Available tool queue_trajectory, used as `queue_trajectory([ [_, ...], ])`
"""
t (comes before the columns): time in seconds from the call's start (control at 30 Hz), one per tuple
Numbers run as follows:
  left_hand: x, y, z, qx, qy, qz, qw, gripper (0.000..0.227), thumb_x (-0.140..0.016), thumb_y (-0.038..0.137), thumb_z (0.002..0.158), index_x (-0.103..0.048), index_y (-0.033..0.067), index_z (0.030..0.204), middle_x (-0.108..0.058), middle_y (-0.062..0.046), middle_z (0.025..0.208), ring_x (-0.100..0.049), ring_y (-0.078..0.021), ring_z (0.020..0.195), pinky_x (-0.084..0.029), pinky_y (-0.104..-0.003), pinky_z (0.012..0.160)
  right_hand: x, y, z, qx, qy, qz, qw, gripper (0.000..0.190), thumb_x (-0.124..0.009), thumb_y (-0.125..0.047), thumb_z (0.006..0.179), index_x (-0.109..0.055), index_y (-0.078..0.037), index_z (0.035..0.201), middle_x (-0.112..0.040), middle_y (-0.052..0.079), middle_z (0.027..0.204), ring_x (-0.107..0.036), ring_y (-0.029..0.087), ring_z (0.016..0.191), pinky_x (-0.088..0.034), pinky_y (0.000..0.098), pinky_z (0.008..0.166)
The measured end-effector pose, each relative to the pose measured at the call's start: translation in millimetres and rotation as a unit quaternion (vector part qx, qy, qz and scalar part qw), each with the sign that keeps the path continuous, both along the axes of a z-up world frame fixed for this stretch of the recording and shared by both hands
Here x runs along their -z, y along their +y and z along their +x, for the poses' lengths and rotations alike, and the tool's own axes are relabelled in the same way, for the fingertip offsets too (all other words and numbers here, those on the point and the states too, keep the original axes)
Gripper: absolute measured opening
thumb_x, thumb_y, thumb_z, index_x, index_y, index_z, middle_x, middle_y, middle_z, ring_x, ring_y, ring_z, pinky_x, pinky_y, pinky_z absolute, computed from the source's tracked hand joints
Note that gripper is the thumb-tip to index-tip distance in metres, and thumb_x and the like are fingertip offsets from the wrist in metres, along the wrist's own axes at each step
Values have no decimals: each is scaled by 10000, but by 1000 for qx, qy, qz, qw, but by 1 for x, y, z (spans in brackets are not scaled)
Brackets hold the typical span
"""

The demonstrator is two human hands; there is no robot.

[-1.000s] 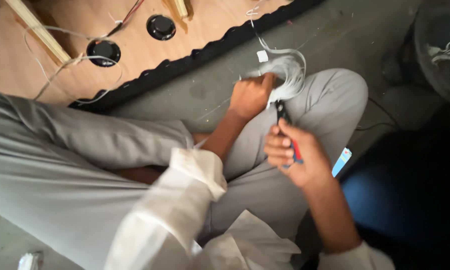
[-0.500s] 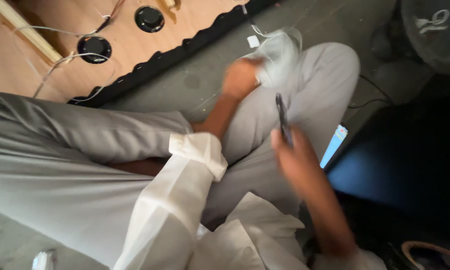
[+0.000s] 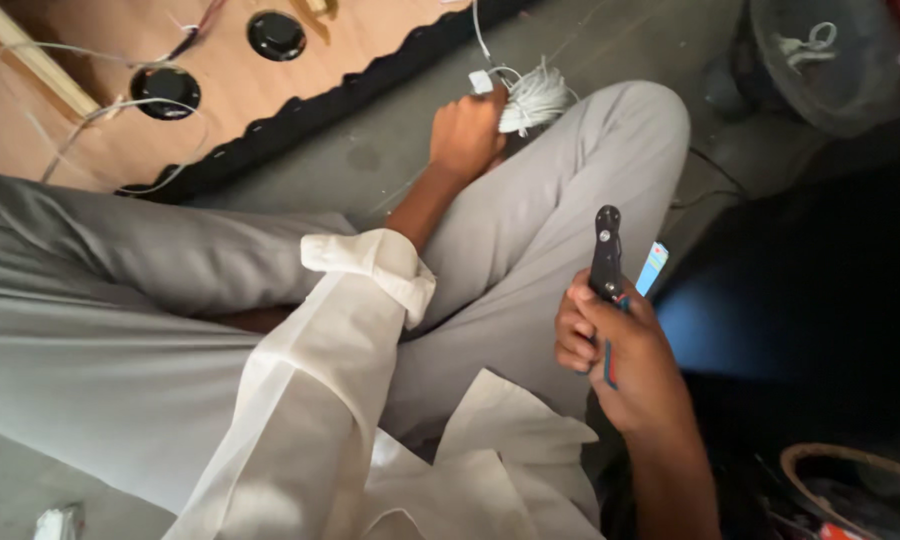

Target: The person sits on the floor and connects white speaker wires to terminals on a wooden speaker enclosure. They twist the wire ends, insert them into the terminals, and secure the connections using electrical tape. The person then uses pliers to cut and strip the wire ends.

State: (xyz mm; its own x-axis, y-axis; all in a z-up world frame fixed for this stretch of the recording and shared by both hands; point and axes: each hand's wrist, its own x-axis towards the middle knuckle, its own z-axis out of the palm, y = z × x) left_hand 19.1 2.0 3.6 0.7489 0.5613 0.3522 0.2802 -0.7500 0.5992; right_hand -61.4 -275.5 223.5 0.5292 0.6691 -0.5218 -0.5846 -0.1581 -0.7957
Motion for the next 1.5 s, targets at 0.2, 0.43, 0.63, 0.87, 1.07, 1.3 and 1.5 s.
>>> queue_trajectory([
  [0.2,-6,2,-10,-1,-29,-12,999,299,-693,158,764,-664,114,1059,-731,-180,826,-705,-406,741,-551,-523,641,14,33,24,-67,73,-28,995,375,-549,-234,954,-601,45,1199,-686,246,1109,-677,378,1103,-531,539,968],
  [0.43,-42,9,-29,-3,-107,-59,993,358,-691,178,750,-756,160,1102,-734,-166,829,-702,-385,747,-549,-502,651,26,97,73,-128,169,26,977,433,-500,-280,1010,-570,76,1248,-622,315,1229,-609,453,1211,-474,640,1043],
  [0.63,-55,8,-29,14,-136,-87,987,355,-691,195,775,-762,165,1121,-737,-161,826,-700,-382,739,-551,-491,661,37,120,94,-133,163,15,977,437,-496,-269,1010,-564,87,1253,-614,326,1210,-605,466,1188,-474,662,1051],
  [0.87,-43,16,-25,14,-148,-89,985,309,-694,189,800,-760,153,1100,-732,-169,833,-709,-371,754,-561,-472,677,53,114,110,-154,175,26,972,439,-480,-286,1031,-572,82,1251,-625,289,1174,-628,444,1130,-481,633,1034],
  [1.07,-44,17,-26,23,-141,-99,985,394,-679,170,762,-758,170,1148,-730,-170,808,-707,-370,730,-560,-467,662,58,114,114,-193,181,38,964,424,-491,-301,1037,-590,58,1240,-643,232,1127,-640,412,1086,-500,556,1001],
  [1.3,-47,17,-28,28,-145,-86,985,400,-704,194,784,-758,171,1180,-719,-188,800,-697,-379,719,-550,-474,653,68,109,115,-169,205,43,963,340,-540,-294,1046,-608,29,1129,-582,142,938,-567,278,870,-475,433,843],
  [1.5,-47,16,-28,38,-160,-107,981,327,-689,192,812,-765,171,1129,-743,-159,810,-710,-364,731,-554,-465,662,70,105,113,-150,266,87,948,323,-540,-263,1110,-601,50,1161,-577,136,942,-556,270,859,-467,419,823],
])
